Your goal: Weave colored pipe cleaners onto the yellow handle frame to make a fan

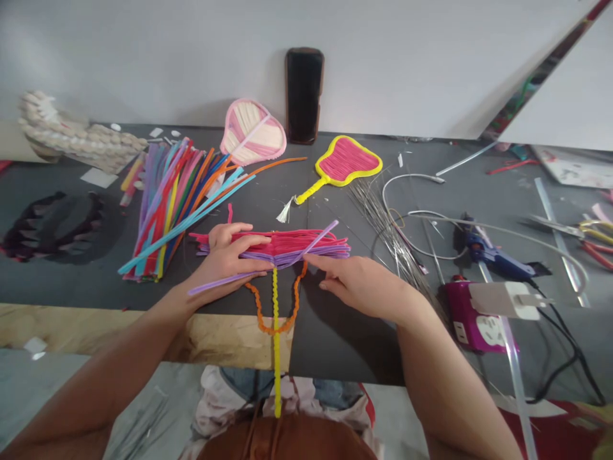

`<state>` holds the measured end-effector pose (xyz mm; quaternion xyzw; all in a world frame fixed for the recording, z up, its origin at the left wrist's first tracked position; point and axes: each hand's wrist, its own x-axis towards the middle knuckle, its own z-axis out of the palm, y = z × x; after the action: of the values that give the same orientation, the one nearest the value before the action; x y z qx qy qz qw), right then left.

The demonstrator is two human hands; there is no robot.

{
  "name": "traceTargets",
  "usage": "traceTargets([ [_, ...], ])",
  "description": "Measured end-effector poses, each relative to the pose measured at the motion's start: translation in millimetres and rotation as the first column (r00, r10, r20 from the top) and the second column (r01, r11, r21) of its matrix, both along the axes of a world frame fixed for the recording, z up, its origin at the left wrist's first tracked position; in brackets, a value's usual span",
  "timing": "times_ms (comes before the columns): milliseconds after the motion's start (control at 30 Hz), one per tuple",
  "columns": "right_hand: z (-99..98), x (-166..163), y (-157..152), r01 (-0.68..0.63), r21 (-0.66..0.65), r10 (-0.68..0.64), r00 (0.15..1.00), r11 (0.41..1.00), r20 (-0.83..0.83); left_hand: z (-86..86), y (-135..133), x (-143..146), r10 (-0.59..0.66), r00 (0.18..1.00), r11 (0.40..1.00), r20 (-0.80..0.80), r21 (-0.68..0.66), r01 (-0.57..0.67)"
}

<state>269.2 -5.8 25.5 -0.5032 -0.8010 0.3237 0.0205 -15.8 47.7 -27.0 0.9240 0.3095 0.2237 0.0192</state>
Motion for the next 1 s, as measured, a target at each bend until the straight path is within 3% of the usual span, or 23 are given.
traceTargets([
  [100,-3.5,-8.1,2.7,0.065,-0.031,-0.068,0.992,0.997,-0.108,0.8,0.4,-0.5,-0.003,1.000,0.999,-0.016,-0.041,0.002],
  [233,-10.7,-21.2,3.4,0.147,-0.193,-0.198,0.939,0.970,-0.280,1.2,1.3,-1.2,-0.028,0.999,0.998,0.014,-0.047,0.029],
  [400,-21.1,-32.3,2.2,0.193,-0.309,-0.303,0.882,0.931,-0.362,0.9,1.5,-0.8,-0.043,0.999,0.998,0.012,-0.054,0.044],
  [500,-27.0,-37.8,3.1,0.227,-0.188,-0.282,0.888,0.956,-0.363,0.9,1.6,-0.9,-0.035,0.999,0.997,0.012,-0.068,0.036],
  [567,-30.3,-41.0,4.2,0.238,-0.003,-0.225,0.914,0.971,-0.337,0.9,1.8,-1.3,-0.034,0.999,0.996,0.017,-0.078,0.035],
  [700,-32.9,-46.1,5.3,0.189,0.382,-0.136,0.977,0.904,-0.163,0.1,2.0,-2.2,-0.045,0.999,0.994,0.013,-0.098,0.046],
  [867,-29.8,-49.2,5.4,0.045,0.490,-0.125,0.983,0.870,0.133,-0.5,2.1,-2.4,-0.036,0.999,0.992,0.011,-0.124,0.038],
  [1000,-32.9,-51.1,7.8,0.017,0.530,-0.120,0.980,0.848,0.160,0.8,1.3,-1.5,-0.042,0.999,0.989,0.024,-0.139,0.045],
])
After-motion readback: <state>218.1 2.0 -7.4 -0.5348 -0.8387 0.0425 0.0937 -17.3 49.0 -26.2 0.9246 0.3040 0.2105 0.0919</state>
